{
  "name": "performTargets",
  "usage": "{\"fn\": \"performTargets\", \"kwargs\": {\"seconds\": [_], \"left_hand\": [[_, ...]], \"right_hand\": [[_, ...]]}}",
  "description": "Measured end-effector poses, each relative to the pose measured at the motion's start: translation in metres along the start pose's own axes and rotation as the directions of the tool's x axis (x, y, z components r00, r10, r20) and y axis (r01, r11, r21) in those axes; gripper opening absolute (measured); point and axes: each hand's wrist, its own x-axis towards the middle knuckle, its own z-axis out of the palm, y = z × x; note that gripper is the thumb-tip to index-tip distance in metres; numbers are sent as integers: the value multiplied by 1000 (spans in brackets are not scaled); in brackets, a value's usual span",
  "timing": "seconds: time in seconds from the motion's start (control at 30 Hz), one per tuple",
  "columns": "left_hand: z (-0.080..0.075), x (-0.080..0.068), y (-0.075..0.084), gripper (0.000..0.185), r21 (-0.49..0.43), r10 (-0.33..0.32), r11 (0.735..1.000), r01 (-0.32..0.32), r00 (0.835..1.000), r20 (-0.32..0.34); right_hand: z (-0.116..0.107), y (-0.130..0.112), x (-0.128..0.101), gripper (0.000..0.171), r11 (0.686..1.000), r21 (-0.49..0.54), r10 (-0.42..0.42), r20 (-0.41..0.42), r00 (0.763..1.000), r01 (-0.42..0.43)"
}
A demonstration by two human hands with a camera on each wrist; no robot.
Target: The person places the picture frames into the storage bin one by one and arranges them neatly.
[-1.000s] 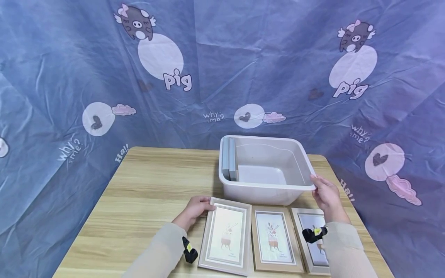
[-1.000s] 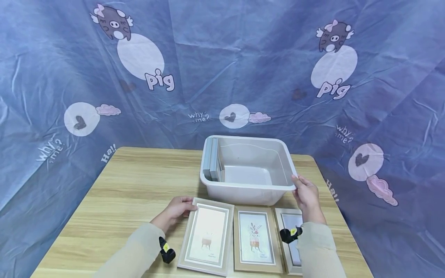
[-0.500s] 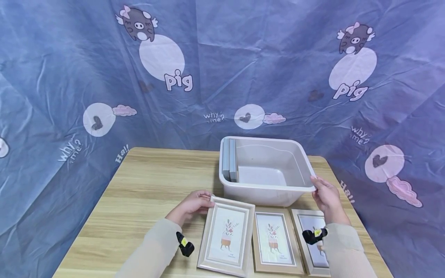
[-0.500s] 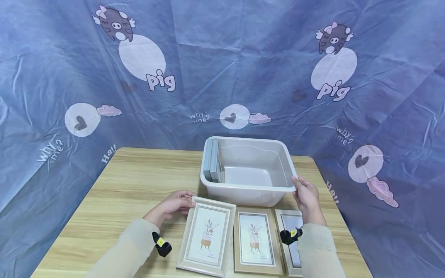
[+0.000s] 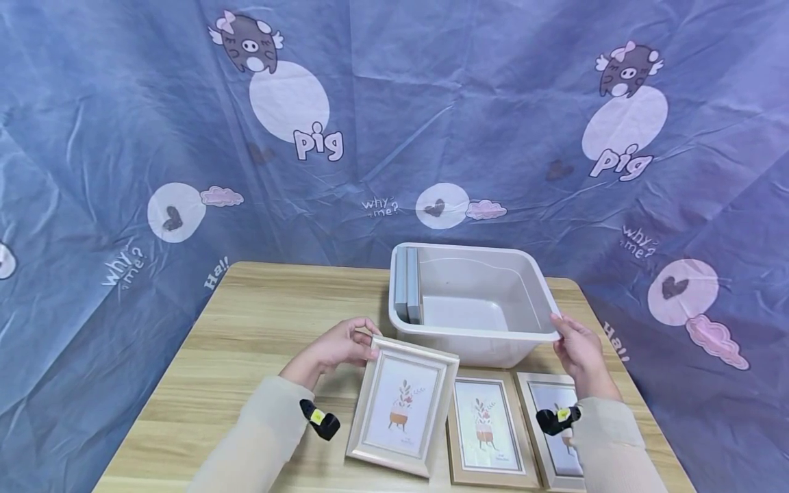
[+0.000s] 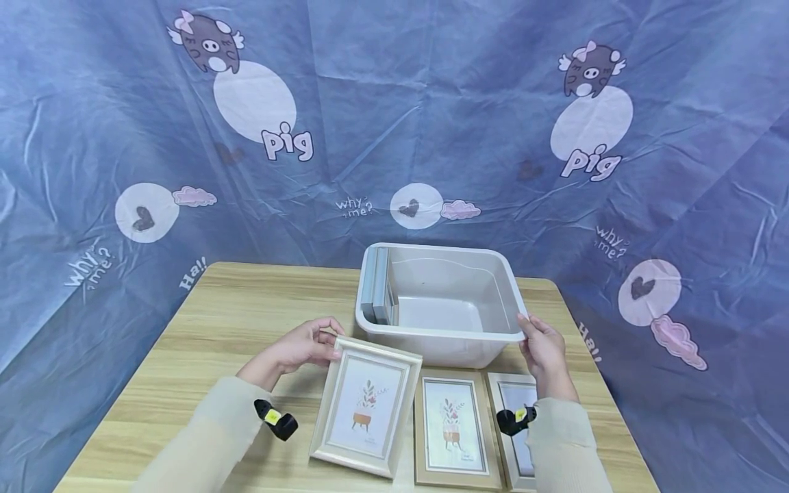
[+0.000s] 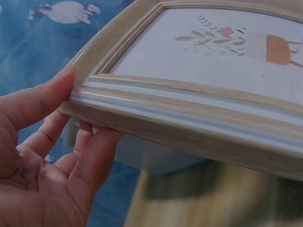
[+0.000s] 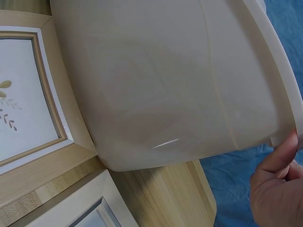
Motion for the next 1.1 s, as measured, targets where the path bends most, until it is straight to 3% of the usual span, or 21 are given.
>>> {"fn": "performTargets", "kwargs": {"seconds": [0.23, 0.5, 0.83, 1.1], "left_hand": [[9, 2, 39, 32, -47, 86, 995, -85, 996, -2], [28, 11, 85, 31, -99, 197, 974, -204, 978, -73], [54, 27, 140, 31, -102, 302, 937, -334, 922, -242], [71, 43, 160, 31, -154, 321, 905, -396, 875, -364]], "right_hand": [[0, -1, 1, 8, 1000, -12, 3, -7, 1000, -3], [0, -3, 5, 7, 1000, -19, 6, -3, 1000, -6], [-1, -3, 6, 5, 1000, -8, -18, 22, 1000, 18], [1, -4, 6, 10, 999, -42, -8, -17, 1000, 7]]}}
